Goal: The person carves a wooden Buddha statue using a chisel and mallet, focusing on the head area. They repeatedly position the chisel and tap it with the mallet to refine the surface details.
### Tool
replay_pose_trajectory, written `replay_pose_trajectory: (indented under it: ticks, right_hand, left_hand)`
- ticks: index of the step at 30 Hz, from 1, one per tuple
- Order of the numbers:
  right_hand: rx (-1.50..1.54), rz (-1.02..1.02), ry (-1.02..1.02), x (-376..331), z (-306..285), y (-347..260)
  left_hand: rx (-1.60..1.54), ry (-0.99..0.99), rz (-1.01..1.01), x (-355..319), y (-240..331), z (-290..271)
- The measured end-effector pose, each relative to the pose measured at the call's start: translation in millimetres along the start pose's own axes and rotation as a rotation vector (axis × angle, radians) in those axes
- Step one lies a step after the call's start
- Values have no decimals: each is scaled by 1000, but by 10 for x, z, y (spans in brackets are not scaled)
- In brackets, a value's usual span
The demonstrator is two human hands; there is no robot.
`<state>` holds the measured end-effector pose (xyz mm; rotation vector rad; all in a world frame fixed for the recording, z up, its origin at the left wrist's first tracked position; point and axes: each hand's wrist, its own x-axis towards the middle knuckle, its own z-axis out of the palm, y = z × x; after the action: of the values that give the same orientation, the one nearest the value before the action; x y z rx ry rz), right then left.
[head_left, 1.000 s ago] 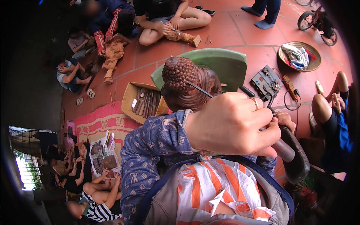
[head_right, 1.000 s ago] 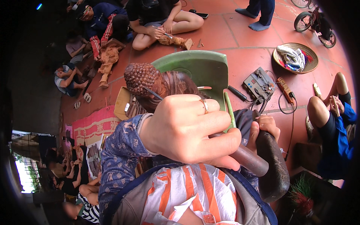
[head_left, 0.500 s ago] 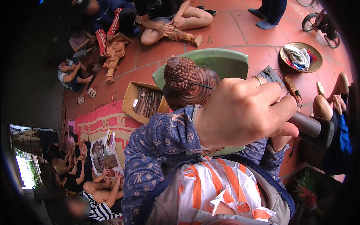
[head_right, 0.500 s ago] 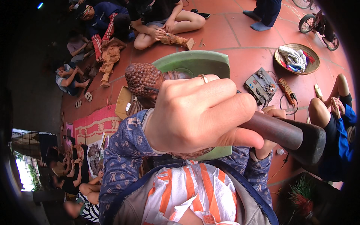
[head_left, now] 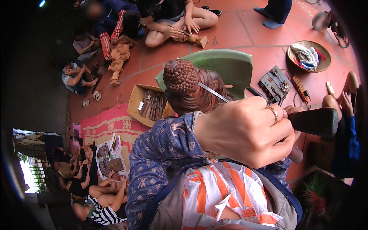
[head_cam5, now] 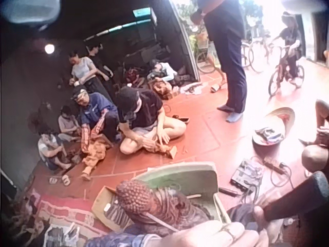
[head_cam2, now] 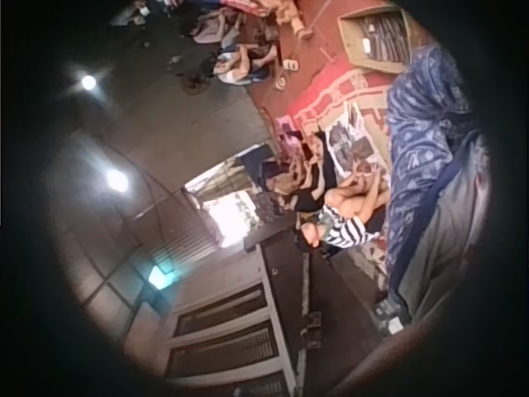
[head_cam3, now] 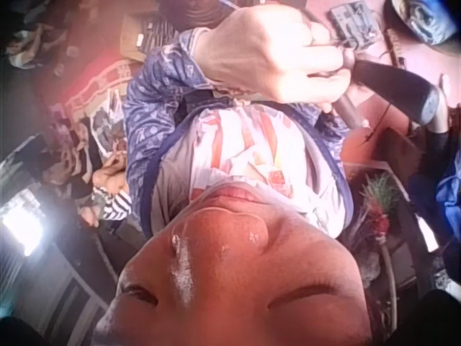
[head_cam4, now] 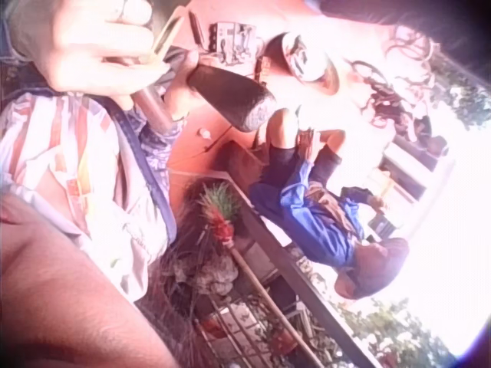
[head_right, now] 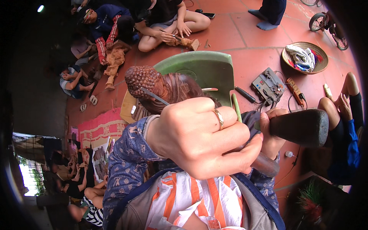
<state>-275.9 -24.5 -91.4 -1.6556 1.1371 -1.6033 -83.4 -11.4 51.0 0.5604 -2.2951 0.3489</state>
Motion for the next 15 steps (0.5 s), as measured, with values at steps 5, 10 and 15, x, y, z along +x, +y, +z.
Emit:
replay_pose_trajectory:
  ticks: [5, 10, 15]
  right_hand:
    - [381, 34, 59, -263, 137, 118]
    - [300, 109, -54, -490, 154, 168]
    - [-78, -81, -170, -512, 172, 187]
  left_hand:
    - [-47, -91, -236, -116, 179, 10]
    - [-60, -200, -391, -216, 314, -187]
    - [-81, -236, -488, -433, 301, -368]
